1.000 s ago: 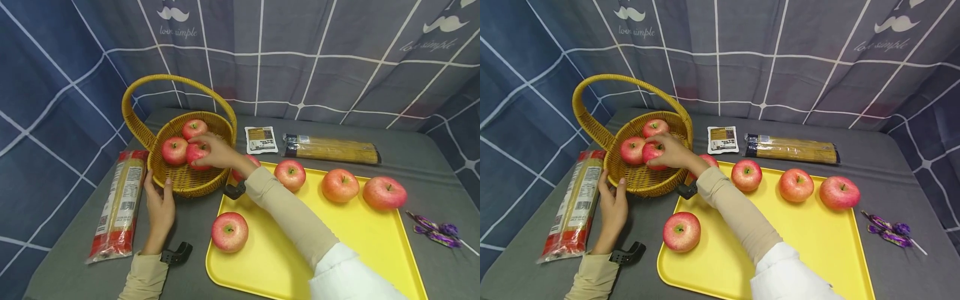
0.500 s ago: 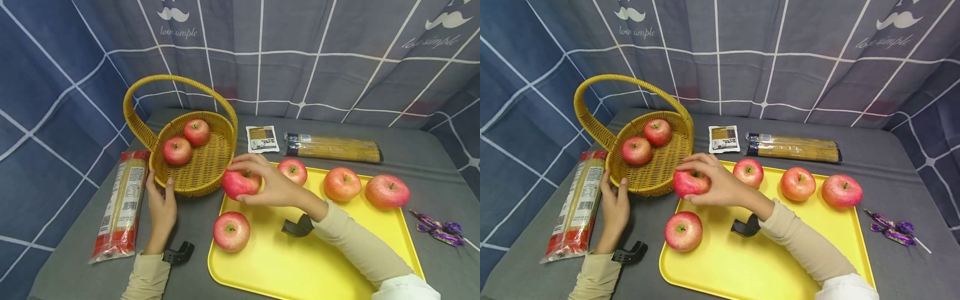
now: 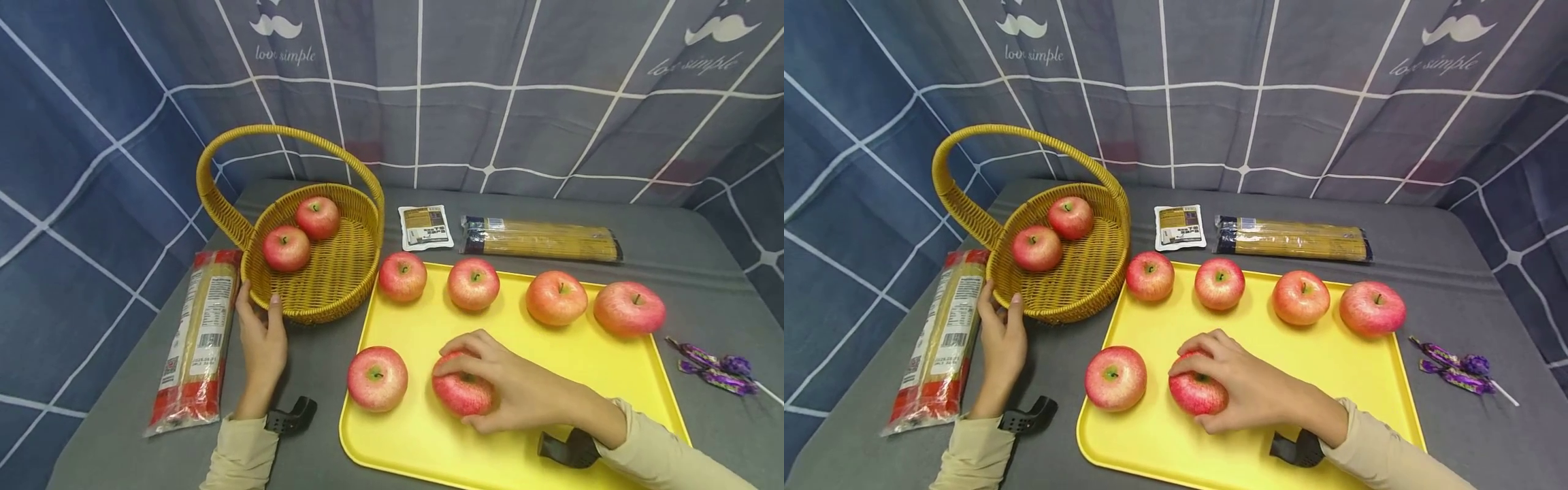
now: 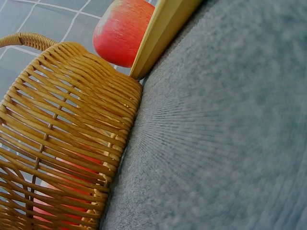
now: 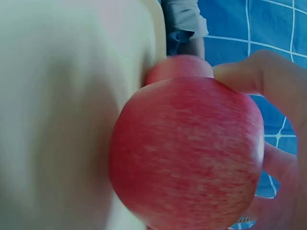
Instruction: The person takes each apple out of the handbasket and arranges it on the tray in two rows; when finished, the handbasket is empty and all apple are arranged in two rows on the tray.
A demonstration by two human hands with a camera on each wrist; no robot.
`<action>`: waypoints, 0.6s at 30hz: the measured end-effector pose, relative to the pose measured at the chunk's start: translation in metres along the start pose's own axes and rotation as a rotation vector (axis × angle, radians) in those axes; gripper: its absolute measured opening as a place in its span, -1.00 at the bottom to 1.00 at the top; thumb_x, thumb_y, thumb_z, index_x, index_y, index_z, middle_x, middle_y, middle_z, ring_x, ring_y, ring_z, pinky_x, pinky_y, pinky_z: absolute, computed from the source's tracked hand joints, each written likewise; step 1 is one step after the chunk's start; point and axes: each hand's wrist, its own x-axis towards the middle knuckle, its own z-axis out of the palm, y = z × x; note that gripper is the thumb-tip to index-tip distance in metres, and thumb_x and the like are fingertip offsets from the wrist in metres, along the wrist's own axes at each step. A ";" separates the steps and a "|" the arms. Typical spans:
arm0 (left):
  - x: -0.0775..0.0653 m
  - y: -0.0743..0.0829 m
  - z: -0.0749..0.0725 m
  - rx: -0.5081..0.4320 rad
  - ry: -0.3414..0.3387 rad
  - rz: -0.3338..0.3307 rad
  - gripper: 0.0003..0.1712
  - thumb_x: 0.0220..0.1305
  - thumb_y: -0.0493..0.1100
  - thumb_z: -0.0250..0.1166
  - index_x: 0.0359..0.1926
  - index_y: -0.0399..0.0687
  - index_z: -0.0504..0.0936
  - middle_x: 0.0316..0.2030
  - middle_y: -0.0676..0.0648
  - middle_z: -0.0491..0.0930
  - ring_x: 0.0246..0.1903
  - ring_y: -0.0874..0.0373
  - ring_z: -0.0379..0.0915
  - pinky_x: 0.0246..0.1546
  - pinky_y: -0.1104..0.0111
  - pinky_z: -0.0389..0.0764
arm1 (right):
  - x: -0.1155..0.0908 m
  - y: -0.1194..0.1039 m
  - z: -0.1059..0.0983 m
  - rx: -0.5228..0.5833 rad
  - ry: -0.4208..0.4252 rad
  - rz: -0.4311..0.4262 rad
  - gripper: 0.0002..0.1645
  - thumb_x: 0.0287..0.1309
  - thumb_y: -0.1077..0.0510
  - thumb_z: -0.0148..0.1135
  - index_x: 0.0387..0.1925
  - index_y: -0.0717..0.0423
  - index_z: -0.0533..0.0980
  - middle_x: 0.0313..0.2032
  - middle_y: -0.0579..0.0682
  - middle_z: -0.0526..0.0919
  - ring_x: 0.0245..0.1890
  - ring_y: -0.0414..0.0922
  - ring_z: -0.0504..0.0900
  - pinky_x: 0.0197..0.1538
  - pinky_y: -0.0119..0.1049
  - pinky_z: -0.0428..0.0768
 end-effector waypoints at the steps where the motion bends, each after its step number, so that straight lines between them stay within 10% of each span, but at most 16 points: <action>1: 0.000 0.000 0.000 0.000 0.003 0.003 -0.34 0.34 0.02 -0.05 0.37 0.00 -0.04 0.29 -0.23 0.10 0.11 -0.17 0.25 0.00 0.05 0.31 | -0.005 -0.001 0.003 -0.011 0.004 0.000 -0.18 -0.37 0.04 0.42 0.09 -0.27 0.35 0.06 -0.21 0.32 0.06 -0.26 0.23 0.01 -0.37 0.36; 18: -0.001 -0.001 0.000 0.034 0.027 0.014 -0.34 0.33 0.04 -0.04 0.37 -0.01 -0.01 0.26 -0.21 0.17 0.00 -0.07 0.32 -0.17 0.38 0.27 | -0.010 -0.011 -0.007 0.037 -0.048 0.175 -0.26 0.02 -0.20 0.21 0.24 -0.31 0.18 0.31 -0.15 0.04 0.28 -0.17 0.03 0.14 -0.25 0.32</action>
